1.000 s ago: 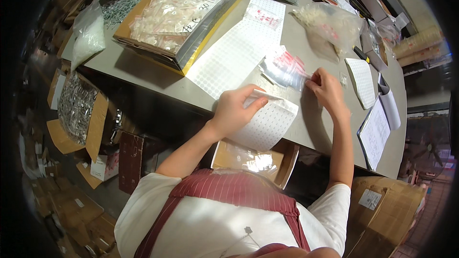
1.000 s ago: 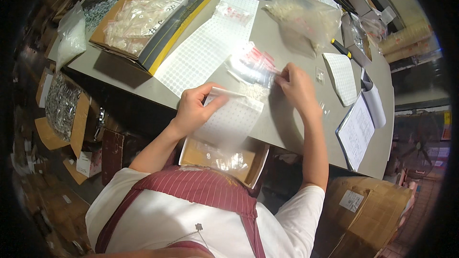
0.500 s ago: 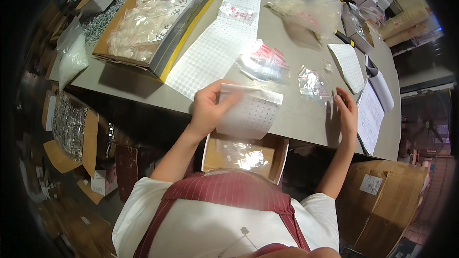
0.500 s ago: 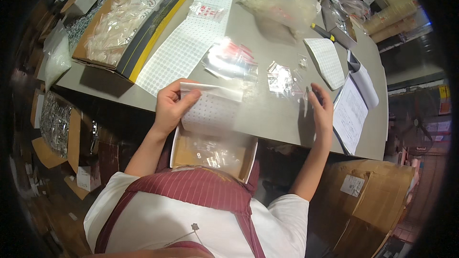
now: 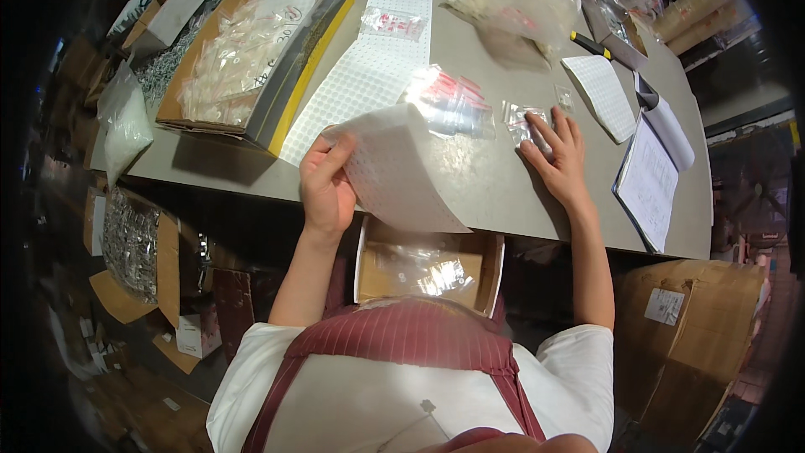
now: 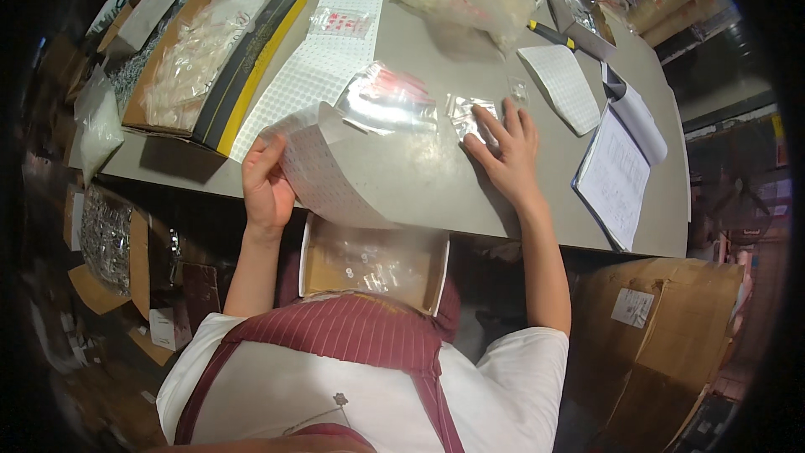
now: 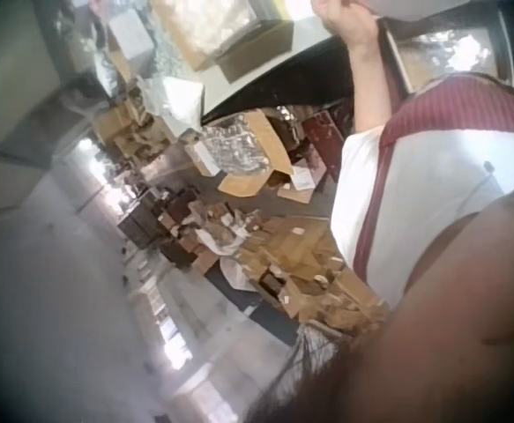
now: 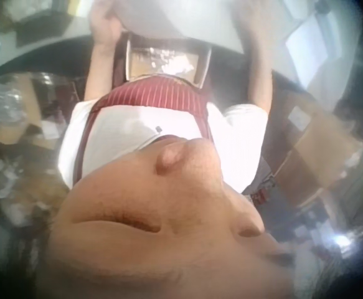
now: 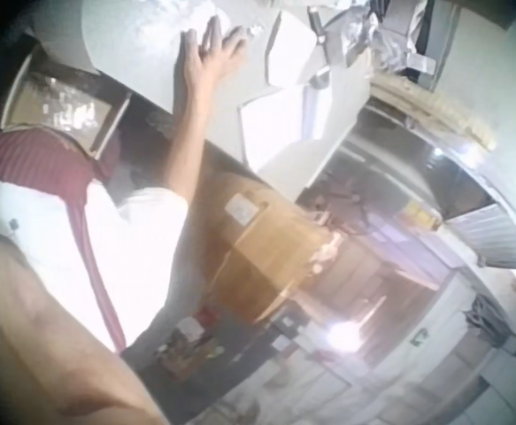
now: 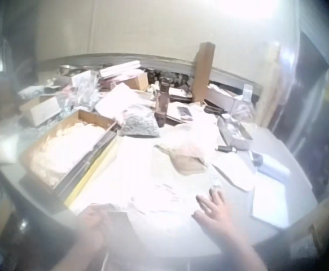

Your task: The person repeatedly peels small adhesive labels from a sheet and applies them to small clear plastic bags on a cluttered work table. The person handles the label sheet and bags by hand, placing each labeled bag aside.

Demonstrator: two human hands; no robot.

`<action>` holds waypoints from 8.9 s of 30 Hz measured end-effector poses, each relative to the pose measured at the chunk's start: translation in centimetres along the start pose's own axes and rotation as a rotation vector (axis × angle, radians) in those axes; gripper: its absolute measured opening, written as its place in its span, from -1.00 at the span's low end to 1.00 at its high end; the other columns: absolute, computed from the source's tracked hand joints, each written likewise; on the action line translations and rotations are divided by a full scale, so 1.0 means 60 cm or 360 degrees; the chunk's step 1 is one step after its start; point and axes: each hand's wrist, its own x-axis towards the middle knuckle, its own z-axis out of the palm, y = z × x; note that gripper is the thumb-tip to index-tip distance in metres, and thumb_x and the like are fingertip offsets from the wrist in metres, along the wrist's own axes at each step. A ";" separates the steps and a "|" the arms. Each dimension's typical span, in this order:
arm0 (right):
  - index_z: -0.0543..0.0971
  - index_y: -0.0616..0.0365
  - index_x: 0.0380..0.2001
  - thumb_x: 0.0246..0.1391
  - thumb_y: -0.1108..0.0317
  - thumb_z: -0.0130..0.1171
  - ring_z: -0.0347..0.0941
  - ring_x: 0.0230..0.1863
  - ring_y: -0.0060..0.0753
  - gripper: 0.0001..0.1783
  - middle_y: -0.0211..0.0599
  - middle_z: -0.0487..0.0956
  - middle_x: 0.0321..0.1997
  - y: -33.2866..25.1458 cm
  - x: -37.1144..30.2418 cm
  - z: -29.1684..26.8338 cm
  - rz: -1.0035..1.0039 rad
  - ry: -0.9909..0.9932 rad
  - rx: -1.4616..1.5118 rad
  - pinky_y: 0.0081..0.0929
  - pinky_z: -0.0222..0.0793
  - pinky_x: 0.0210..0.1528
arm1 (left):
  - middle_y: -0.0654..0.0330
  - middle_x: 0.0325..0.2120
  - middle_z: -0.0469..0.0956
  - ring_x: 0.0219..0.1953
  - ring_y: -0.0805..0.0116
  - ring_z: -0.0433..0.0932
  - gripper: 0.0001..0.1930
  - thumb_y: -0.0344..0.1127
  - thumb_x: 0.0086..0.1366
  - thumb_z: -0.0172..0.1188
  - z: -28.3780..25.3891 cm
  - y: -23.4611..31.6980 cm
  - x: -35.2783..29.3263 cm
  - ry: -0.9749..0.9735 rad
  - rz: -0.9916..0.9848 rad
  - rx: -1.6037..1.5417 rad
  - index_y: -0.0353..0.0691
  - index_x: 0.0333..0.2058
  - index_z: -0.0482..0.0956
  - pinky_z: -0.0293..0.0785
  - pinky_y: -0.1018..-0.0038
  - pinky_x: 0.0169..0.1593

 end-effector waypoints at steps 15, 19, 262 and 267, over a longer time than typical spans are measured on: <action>0.70 0.12 0.06 0.34 0.20 0.26 0.33 0.48 -0.04 -0.66 -0.21 0.61 0.31 -0.110 -0.044 -0.013 0.0019 -0.0143 0.0641 -0.01 -0.03 0.59 | 0.16 0.07 0.63 0.14 0.33 0.57 -0.68 -0.30 0.53 0.18 -0.020 0.003 0.005 0.0040 -0.0046 -0.0068 -0.32 0.16 0.54 0.42 0.35 0.30; 0.72 0.18 -0.01 0.40 0.21 0.17 0.46 0.38 -0.16 -0.69 -0.23 0.71 0.17 -0.170 -0.077 -0.020 0.0085 -0.0387 0.1051 -0.01 -0.06 0.60 | 0.15 0.11 0.61 0.17 0.31 0.55 -0.64 -0.30 0.54 0.16 -0.023 0.008 -0.006 0.0025 -0.0019 -0.0041 -0.32 0.21 0.51 0.40 0.33 0.31; 0.57 0.28 -0.21 0.11 0.65 0.38 0.60 -0.22 -0.27 -0.78 -0.15 0.65 -0.24 -0.244 -0.027 -0.008 -0.0347 -0.0093 0.0637 -0.41 0.53 -0.11 | 0.42 -0.61 0.46 -0.54 0.70 0.31 -0.81 -0.33 0.36 0.43 0.048 -0.008 -0.034 -0.0258 0.0247 0.1556 -0.31 -0.16 0.74 0.23 0.63 -0.45; 0.56 0.27 -0.19 0.14 0.71 0.30 0.63 -0.12 -0.19 -0.79 -0.11 0.66 -0.13 -0.243 -0.027 -0.009 -0.0413 -0.0101 0.0650 -0.39 0.53 -0.02 | 0.43 -0.62 0.45 -0.55 0.71 0.29 -0.81 -0.32 0.37 0.43 0.048 -0.009 -0.032 -0.0245 0.0277 0.1553 -0.32 -0.17 0.74 0.20 0.62 -0.47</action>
